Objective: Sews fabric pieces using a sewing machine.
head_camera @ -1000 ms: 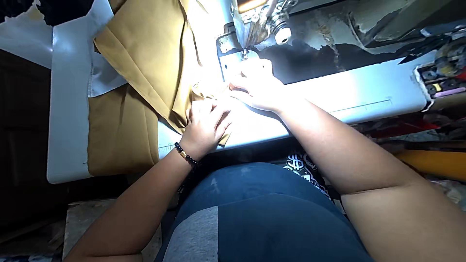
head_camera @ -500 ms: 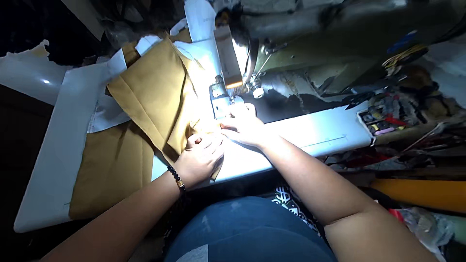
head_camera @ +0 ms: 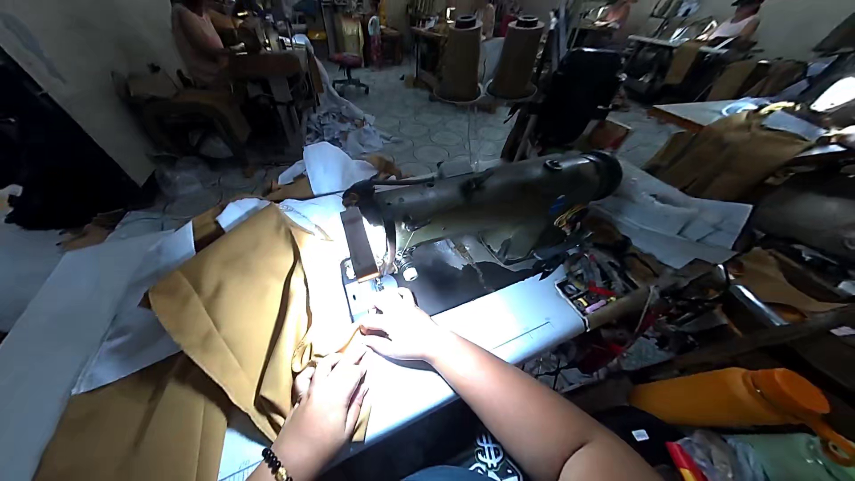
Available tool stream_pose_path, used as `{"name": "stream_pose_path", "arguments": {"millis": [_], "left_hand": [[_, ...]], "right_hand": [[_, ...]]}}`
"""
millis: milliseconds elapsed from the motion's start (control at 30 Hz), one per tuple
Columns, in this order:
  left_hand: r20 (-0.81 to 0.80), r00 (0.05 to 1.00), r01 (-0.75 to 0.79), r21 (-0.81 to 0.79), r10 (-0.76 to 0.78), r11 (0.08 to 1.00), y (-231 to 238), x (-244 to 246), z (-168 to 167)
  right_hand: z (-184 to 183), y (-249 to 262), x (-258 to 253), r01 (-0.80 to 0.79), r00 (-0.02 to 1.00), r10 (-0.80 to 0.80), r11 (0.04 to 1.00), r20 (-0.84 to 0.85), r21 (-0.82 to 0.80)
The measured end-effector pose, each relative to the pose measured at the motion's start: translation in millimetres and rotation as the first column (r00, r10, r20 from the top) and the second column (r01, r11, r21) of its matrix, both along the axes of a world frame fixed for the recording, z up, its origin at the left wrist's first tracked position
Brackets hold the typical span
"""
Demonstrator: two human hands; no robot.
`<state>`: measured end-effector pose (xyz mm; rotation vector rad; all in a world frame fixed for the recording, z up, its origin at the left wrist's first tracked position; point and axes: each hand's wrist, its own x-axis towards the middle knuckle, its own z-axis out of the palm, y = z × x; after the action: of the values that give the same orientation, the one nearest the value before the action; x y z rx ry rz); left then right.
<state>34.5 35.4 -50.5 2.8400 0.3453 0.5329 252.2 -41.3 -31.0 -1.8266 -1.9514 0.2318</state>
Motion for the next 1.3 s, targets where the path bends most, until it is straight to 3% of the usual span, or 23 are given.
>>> {"name": "stream_pose_path", "arguments": {"millis": [100, 167, 267, 333, 433, 533, 700, 833, 933, 1200, 1300], "left_hand": [[0.005, 1.000, -0.024, -0.040, 0.025, 0.999, -6, 2, 2], [-0.035, 0.997, -0.070, -0.051, 0.068, 0.996, -11, 1, 3], [-0.108, 0.983, -0.158, -0.087, 0.149, 0.984, -20, 7, 3], [-0.123, 0.972, -0.209, -0.082, 0.198, 0.974, -27, 14, 3], [-0.162, 0.957, -0.259, -0.086, 0.243, 0.962, -32, 25, 10], [-0.188, 0.950, -0.268, -0.088, 0.248, 0.959, -31, 27, 12], [-0.240, 0.934, -0.291, -0.090, 0.263, 0.952, -32, 27, 13], [-0.156, 0.964, -0.227, -0.073, 0.214, 0.971, -29, 31, 10], [-0.127, 0.968, -0.225, -0.042, 0.218, 0.973, -29, 35, 9], [-0.279, 0.924, -0.245, 0.100, 0.263, 0.964, -30, 39, 21], [-0.325, 0.912, -0.238, 0.081, 0.251, 0.968, -29, 39, 25]], "right_hand": [[5, -3, 9, 0.026, 0.951, -0.001, 0.997, -0.309, 0.076], [17, -5, 17, 0.210, 0.882, -0.163, 0.976, -0.442, 0.058], [41, 11, 29, 0.505, 0.794, -0.565, 0.818, -0.225, -0.275], [31, 32, 40, 0.563, 0.776, -0.628, 0.733, -0.063, -0.382], [8, 53, 53, 0.526, 0.821, -0.570, 0.769, -0.017, -0.364], [27, 41, 53, 0.476, 0.870, -0.492, 0.810, 0.045, -0.344], [30, 3, 78, 0.706, 0.693, -0.712, 0.637, 0.116, -0.308], [20, -14, 52, 0.633, 0.762, -0.646, 0.758, -0.045, -0.160], [10, -18, 45, 0.547, 0.834, -0.549, 0.836, -0.047, -0.044], [12, -17, 52, 0.541, 0.827, -0.549, 0.836, -0.123, -0.090], [12, -19, 52, 0.532, 0.833, -0.541, 0.841, -0.119, -0.095]]}}
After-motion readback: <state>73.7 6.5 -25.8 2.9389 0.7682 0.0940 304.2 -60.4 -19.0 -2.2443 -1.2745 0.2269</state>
